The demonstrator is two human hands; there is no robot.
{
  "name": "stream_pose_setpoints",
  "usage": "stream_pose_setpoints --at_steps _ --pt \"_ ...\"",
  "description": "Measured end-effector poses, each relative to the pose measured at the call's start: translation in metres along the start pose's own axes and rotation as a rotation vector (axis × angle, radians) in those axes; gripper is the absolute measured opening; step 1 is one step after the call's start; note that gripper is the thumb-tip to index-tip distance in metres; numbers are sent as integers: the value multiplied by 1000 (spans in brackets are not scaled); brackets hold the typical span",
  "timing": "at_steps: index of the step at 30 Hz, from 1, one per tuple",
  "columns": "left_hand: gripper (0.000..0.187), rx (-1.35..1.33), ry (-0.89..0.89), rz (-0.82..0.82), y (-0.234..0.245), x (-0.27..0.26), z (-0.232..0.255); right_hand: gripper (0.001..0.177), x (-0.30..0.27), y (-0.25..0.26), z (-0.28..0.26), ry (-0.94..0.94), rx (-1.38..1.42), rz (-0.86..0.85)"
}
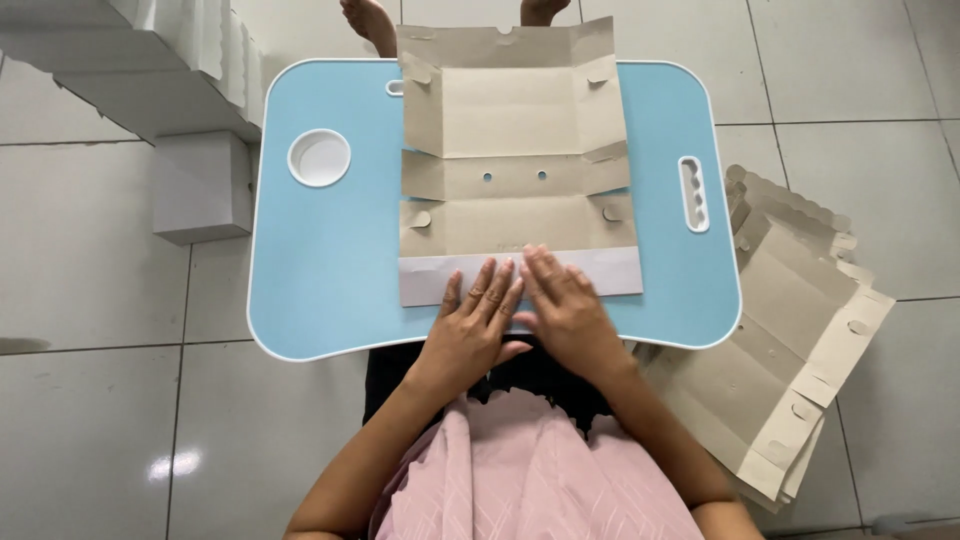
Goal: Assembling cardboard boxes by folding flat templates and tucking in flaps on a small portable desk.
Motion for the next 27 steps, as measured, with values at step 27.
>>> stream_pose_setpoints --at_steps 27 --pt "69 163 23 77 31 -27 -65 112 -68 10 35 -43 -117 -194"
Point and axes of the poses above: each hand's wrist, its own x-axis towards the middle knuckle, its own y-axis out of the back of the hand, z = x × y, the point moved 9 cm from there along x, towards the middle knuckle, and after that the axes turned 12 degrees about y, right-handed, at the moved point
